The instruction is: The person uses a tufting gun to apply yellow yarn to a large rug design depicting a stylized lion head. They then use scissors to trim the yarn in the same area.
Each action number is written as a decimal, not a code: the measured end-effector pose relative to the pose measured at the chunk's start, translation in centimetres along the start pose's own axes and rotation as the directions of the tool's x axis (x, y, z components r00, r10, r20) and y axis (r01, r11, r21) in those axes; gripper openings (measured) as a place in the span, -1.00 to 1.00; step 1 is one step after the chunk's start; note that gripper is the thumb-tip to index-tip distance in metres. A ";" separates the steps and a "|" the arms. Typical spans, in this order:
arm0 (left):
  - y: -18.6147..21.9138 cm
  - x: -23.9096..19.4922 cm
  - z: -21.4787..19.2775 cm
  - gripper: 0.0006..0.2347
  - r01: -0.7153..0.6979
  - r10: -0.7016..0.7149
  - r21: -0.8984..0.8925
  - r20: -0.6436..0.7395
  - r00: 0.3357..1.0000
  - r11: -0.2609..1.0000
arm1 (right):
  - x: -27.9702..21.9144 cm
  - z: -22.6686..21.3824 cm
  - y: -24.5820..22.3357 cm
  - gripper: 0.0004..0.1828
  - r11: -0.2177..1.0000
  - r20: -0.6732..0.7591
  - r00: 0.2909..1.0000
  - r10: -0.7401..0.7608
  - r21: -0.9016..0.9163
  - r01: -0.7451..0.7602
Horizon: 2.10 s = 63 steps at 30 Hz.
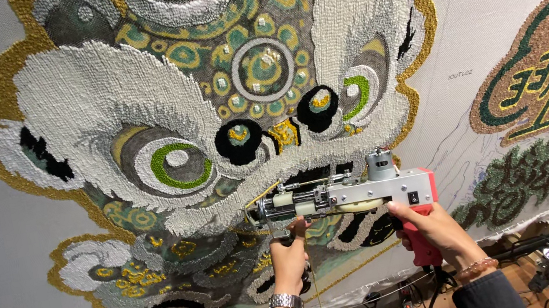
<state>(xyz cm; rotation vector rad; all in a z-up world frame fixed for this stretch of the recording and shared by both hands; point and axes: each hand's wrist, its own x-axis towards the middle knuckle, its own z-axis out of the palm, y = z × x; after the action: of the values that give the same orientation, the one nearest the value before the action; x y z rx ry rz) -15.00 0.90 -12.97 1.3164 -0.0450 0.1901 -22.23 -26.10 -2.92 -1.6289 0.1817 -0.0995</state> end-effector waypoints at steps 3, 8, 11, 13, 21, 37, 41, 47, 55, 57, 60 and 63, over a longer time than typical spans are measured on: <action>0.4 -0.3 -0.3 -0.61 0.030 -0.030 0.026 -0.007 1.000 0.999 | 0.5 -0.3 0.8 -0.53 0.999 0.016 0.999 -0.037 0.010 0.037; 0.9 -0.4 0.1 -0.56 -0.001 0.001 0.023 0.015 1.000 1.000 | 0.9 -1.7 2.2 -0.28 0.991 0.059 0.998 0.013 0.131 -0.021; 1.0 -0.3 0.3 -0.54 -0.015 0.014 0.017 0.047 0.999 1.000 | 0.9 -1.9 2.3 -0.20 0.982 0.068 0.997 0.036 0.184 -0.048; 1.0 -0.5 0.5 -0.56 -0.006 0.006 -0.005 0.058 0.998 1.000 | 0.7 -2.0 2.2 -0.21 0.978 0.058 0.997 0.046 0.201 -0.057; 1.9 -1.5 1.0 -0.61 0.033 -0.032 -0.001 0.092 0.995 0.999 | 0.4 -3.7 2.8 -0.30 0.993 0.062 0.998 0.017 0.114 -0.024; -1.1 1.2 2.0 -0.73 -0.084 0.098 -0.107 0.131 0.986 0.991 | 0.6 -8.5 -4.5 -0.07 0.815 0.198 0.946 -0.258 -0.482 0.323; -0.9 0.5 3.2 -0.75 -0.031 0.038 -0.044 0.142 0.989 0.999 | 0.8 -9.3 -4.0 -0.02 0.817 0.225 0.960 -0.169 -0.512 0.264; -1.4 0.6 4.6 -0.79 -0.135 0.109 0.182 0.145 0.983 0.974 | -0.5 -11.2 -2.9 -0.06 0.811 0.206 0.976 -0.073 -0.557 0.178; -1.6 1.2 10.1 -0.74 -0.172 0.135 0.137 0.248 0.959 0.975 | -2.4 -15.1 -3.5 0.13 0.730 0.046 0.989 -0.143 -0.669 0.137; -0.8 1.1 11.5 -0.73 -0.195 0.142 0.164 0.288 0.947 0.967 | -3.1 -16.5 -4.7 0.13 0.702 0.022 0.987 -0.158 -0.700 0.128; 0.4 1.2 13.7 -0.74 -0.249 0.181 0.150 0.366 0.913 0.957 | -4.1 -17.5 -6.4 0.11 0.639 0.021 0.948 -0.316 -0.734 0.229; 1.6 1.6 15.8 -0.77 -0.365 0.266 0.144 0.456 0.850 0.920 | -4.6 -18.0 -8.1 0.05 0.557 0.094 0.904 -0.417 -0.759 0.336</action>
<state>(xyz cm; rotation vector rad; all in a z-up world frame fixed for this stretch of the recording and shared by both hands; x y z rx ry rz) -12.55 -13.80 -7.22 1.5555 -0.6397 0.1872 -29.45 -42.46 6.60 -2.5178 -0.0869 -0.4978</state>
